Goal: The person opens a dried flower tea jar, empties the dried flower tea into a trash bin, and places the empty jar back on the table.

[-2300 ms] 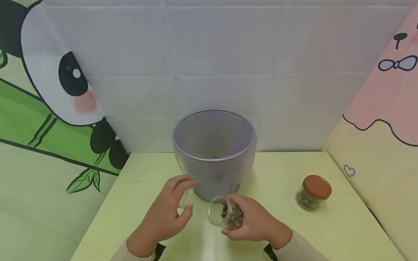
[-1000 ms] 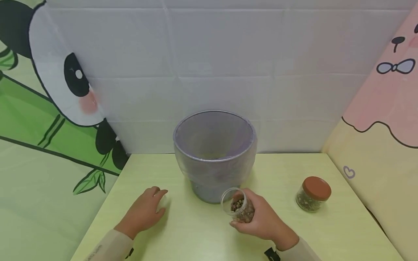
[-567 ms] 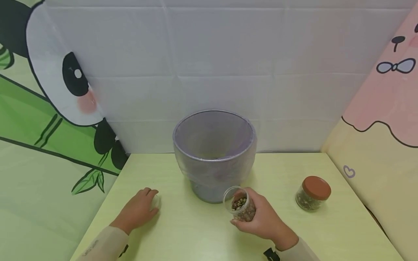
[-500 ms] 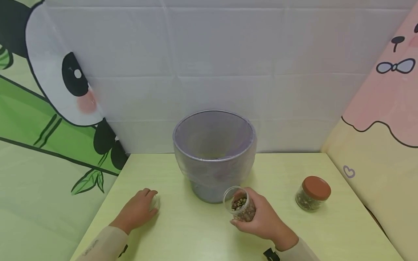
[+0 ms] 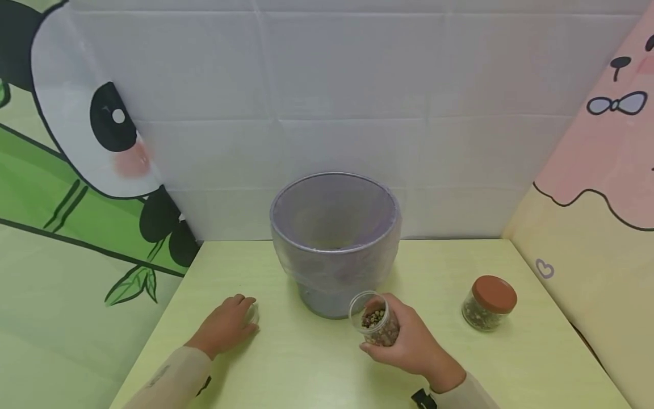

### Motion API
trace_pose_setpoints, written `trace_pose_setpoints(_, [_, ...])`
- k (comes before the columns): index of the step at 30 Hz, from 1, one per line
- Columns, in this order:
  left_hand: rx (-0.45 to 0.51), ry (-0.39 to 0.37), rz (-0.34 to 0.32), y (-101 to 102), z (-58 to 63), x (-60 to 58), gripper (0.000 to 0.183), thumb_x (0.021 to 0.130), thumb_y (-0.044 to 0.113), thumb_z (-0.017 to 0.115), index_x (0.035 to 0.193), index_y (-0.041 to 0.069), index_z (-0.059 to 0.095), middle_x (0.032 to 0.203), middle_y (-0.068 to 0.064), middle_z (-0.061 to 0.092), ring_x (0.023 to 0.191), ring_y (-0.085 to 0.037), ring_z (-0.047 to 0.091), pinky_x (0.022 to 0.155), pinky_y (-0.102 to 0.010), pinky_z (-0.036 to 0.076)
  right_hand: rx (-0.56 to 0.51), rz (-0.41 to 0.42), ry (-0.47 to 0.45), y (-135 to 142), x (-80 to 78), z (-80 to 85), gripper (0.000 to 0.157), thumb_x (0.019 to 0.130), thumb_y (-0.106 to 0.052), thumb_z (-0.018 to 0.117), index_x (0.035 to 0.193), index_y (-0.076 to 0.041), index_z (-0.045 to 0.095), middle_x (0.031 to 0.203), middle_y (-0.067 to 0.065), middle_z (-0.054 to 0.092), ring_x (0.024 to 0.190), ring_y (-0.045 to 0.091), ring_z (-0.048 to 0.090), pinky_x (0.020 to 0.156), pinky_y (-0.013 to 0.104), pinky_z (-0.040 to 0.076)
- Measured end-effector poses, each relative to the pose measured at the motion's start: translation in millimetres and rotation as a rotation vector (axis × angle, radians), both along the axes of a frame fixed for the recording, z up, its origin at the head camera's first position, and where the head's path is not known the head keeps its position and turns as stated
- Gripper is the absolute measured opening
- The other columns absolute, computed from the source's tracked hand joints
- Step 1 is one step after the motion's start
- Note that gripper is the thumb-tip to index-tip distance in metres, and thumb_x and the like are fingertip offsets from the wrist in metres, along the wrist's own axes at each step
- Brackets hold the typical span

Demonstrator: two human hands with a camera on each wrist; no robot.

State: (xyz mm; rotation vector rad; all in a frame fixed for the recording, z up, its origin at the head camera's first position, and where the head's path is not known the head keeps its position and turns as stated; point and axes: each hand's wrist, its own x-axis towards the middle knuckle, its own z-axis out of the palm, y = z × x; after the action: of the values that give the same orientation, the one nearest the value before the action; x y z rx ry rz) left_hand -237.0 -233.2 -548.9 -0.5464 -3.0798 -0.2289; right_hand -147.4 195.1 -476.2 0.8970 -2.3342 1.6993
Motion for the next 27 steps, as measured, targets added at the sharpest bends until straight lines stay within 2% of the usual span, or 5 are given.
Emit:
trace_pose_setpoints(7, [-0.013, -0.011, -0.025, 5.5, -4.4, -6.9, 0.06, 0.088, 0.038, 0.083, 0.133, 0.005, 0.061, 0.118, -0.01, 0.06, 0.106, -0.029, 0.058, 0.093, -0.049, 0.052, 0.001, 0.0, -0.005, -0.5, -1.6, -1.5, 0.056, 0.082, -0.02, 0.089, 0.13, -0.02, 0.058, 0.114, 0.0, 0.065, 0.099, 0.019, 0.065, 0.085, 0.035, 0.056])
trace_pose_setpoints(15, [0.005, 0.009, 0.043, 7.2, -11.9, -17.6, 0.057, 0.083, 0.041, 0.086, 0.124, 0.008, 0.066, 0.108, -0.007, 0.057, 0.099, -0.027, 0.058, 0.088, -0.047, 0.053, -0.006, -0.004, 0.002, -1.0, -1.2, -1.8, 0.056, 0.081, -0.015, 0.089, 0.128, -0.019, 0.059, 0.113, 0.0, 0.066, 0.099, 0.02, 0.066, 0.084, 0.035, 0.056])
trace_pose_setpoints(20, [0.019, 0.003, 0.072, 9.5, -14.4, -18.5, 0.06, 0.082, 0.041, 0.087, 0.126, 0.007, 0.065, 0.109, -0.01, 0.058, 0.1, -0.03, 0.057, 0.089, -0.05, 0.052, 0.004, -0.003, 0.0, -1.0, -1.2, -3.7, 0.055, 0.082, -0.019, 0.089, 0.128, -0.021, 0.058, 0.112, 0.0, 0.065, 0.098, 0.019, 0.065, 0.084, 0.035, 0.056])
trace_pose_setpoints(27, [-0.015, 0.013, 0.055, 9.7, -19.2, -18.3, 0.059, 0.086, 0.044, 0.083, 0.128, 0.008, 0.063, 0.114, -0.012, 0.057, 0.101, -0.03, 0.054, 0.09, -0.048, 0.049, -0.009, 0.003, -0.034, 0.1, 0.6, -5.7, 0.055, 0.083, -0.016, 0.087, 0.129, -0.023, 0.058, 0.115, 0.008, 0.066, 0.098, 0.02, 0.065, 0.081, 0.035, 0.057])
